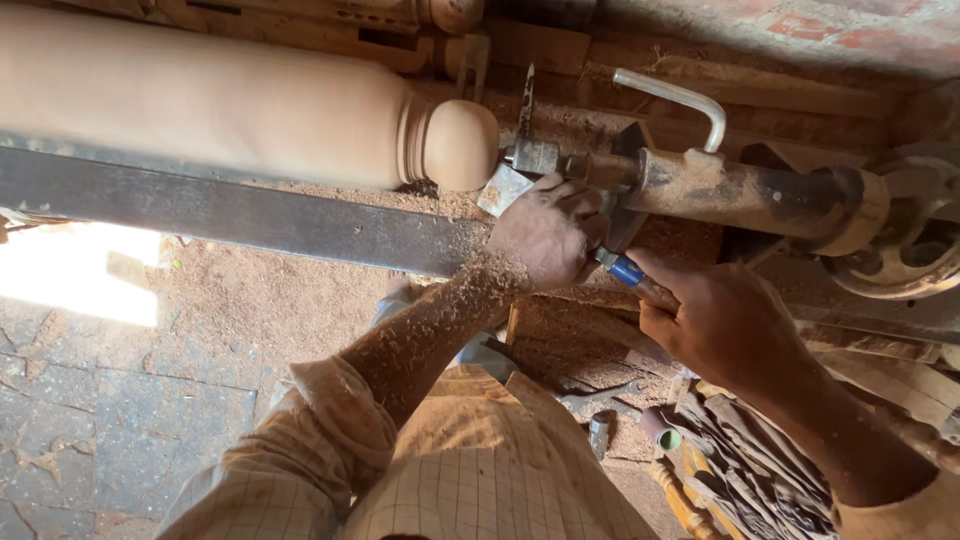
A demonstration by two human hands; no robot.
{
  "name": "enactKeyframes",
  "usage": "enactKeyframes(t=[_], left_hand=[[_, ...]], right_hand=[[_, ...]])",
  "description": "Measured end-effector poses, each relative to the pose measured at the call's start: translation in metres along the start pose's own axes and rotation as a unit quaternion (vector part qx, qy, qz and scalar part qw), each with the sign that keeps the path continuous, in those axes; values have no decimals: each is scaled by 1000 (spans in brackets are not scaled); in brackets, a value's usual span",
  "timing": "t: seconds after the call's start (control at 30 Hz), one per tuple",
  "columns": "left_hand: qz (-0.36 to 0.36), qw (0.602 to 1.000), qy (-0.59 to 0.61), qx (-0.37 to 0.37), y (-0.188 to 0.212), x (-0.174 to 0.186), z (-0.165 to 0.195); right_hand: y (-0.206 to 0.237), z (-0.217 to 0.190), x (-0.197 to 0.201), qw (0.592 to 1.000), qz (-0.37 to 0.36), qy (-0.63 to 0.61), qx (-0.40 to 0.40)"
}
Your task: The person shapes a cylindrical wooden blank mounted on a lathe using a chisel and a gouge. They periodically sharpen the chisel on a grinding wheel, then return to refine the end of the wood into a rounded profile.
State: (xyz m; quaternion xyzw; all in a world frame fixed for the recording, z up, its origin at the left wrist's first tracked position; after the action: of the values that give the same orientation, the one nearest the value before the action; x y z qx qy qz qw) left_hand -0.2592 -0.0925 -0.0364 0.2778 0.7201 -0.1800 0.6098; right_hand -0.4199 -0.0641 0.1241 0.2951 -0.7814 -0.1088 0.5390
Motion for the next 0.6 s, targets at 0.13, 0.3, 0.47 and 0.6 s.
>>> enactKeyframes(t=[0.13,0.3,0.47,0.6], left_hand=[[-76,996,32,19,-1,0,0],[27,999,24,4,-4,6,3],[86,996,11,13,-5,12,0],[38,998,-48,28,2,5,1]], right_hand=[[-1,3,0,999,8,-26,23],[-2,7,0,996,-12,-83,-35],[-2,2,5,995,0,-94,-37],[0,0,-2,990,-25,-124,-64]])
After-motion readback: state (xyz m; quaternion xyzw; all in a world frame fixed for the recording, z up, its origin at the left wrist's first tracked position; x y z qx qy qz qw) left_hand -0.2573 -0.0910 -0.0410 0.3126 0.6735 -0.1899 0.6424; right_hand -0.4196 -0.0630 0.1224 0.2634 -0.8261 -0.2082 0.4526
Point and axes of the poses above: each hand's wrist, its own y-axis away from the middle knuckle, its own x-axis out of the back of the hand, z = x × y, the point moved 4 cm from there along -y, towards the middle knuckle, and after that the axes turned 5 degrees about z, right-handed, at the moved point
